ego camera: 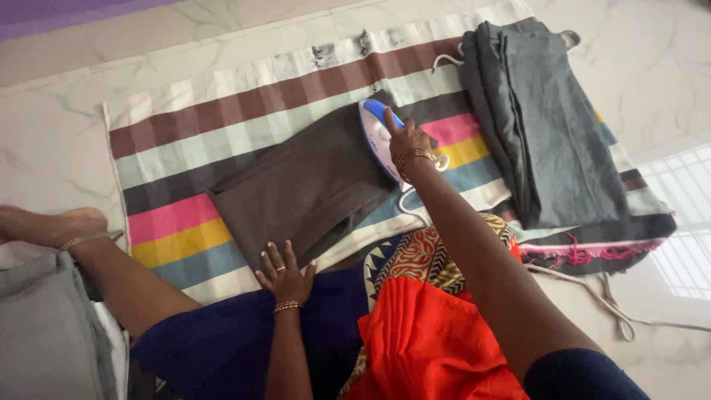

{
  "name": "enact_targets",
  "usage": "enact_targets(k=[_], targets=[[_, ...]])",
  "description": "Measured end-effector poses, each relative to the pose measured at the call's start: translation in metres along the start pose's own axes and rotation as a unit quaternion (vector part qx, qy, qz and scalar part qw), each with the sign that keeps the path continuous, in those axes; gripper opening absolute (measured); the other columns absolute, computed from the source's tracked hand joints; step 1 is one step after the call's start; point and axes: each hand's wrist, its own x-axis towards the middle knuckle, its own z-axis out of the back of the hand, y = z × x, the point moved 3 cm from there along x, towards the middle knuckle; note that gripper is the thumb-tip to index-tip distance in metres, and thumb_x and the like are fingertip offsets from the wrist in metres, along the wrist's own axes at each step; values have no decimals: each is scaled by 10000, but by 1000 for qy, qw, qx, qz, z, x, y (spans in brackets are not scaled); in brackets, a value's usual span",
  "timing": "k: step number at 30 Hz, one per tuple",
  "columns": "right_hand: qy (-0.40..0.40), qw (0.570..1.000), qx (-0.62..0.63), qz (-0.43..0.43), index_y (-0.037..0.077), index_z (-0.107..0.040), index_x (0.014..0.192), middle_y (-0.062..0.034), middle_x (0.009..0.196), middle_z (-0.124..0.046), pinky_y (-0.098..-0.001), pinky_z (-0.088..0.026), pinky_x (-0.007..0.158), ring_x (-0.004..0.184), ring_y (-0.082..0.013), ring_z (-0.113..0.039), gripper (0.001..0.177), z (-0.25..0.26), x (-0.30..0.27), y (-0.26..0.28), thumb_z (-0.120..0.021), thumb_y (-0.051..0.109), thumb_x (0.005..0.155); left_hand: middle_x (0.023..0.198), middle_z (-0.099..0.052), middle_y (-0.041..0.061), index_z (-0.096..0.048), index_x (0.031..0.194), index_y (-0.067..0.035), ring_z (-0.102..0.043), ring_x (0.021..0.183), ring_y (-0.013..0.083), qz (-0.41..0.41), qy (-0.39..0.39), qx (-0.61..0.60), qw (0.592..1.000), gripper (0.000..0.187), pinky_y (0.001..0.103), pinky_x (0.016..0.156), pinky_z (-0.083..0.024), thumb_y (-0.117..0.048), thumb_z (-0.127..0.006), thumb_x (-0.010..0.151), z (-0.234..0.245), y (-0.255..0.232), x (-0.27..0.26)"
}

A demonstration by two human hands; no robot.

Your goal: The person irons two pairs of pants on a striped mat on the floor. They first iron a pair of dark gray pants, then a pair of light gray pants, using a handheld electric iron.

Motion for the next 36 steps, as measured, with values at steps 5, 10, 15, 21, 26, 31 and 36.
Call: enact_targets(k=[5, 10, 15, 21, 26, 31, 36], targets=[[-48, 999, -1, 1, 361, -231, 1597, -269, 1154, -602, -608, -457, 900, 1024, -450, -631, 727, -15, -28, -19, -547, 211, 959, 1711, 11, 171, -161, 1629, -256, 8, 1553, 414, -3, 1, 54, 999, 963, 702, 1137, 8, -744, -469, 858, -9, 15, 6], [-100, 990, 93, -37, 438, -329, 1559, -168, 1011, -642, -492, -561, 684, 850, -351, -703, 686, -24, -58, 20, -641, 258, 974, 1717, -2, 190, -167, 1638, -237, 26, 1568, 428, -12, 3, 28, 1000, 970, 731, 1149, 9, -757, -468, 877, -20, 23, 9], [-59, 997, 46, -17, 368, -199, 1592, -160, 1027, -648, -435, -573, 677, 782, -292, -712, 745, -15, -90, 79, -586, 247, 967, 1730, 9, 225, -151, 1662, -204, 40, 1580, 438, -19, 20, 49, 998, 977, 737, 1168, 17, -751, -427, 900, -18, 25, 10], [-59, 998, 20, -18, 384, -158, 1610, -134, 986, -641, -401, -561, 627, 750, -244, -687, 797, -22, -75, 89, -575, 164, 968, 1726, 12, 244, -150, 1665, -195, 25, 1580, 462, -14, 27, 40, 999, 974, 761, 1165, 3, -756, -407, 912, -13, 24, 5], [-141, 989, -43, -20, 388, -190, 1612, -135, 971, -629, -415, -540, 625, 722, -262, -660, 794, -30, -50, 98, -587, 152, 966, 1724, -35, 241, -189, 1658, -200, -13, 1575, 477, -16, 13, 46, 999, 975, 764, 1154, -20, -757, -437, 898, -13, 24, 7], [-126, 992, -22, -6, 390, -181, 1615, -124, 975, -626, -430, -553, 660, 742, -277, -677, 795, -27, -44, 91, -586, 140, 978, 1727, -32, 230, -201, 1652, -207, -22, 1581, 458, -15, 8, 55, 998, 958, 750, 1170, -19, -728, -466, 893, -11, 16, 4], [-16, 1000, 12, 3, 373, -115, 1608, -176, 1100, -627, -443, -570, 769, 880, -332, -714, 823, -8, -66, 82, -560, 141, 956, 1721, 47, 204, -138, 1660, -205, 44, 1573, 446, -10, 33, 29, 999, 958, 728, 1170, 20, -724, -447, 917, 5, 6, 1]])
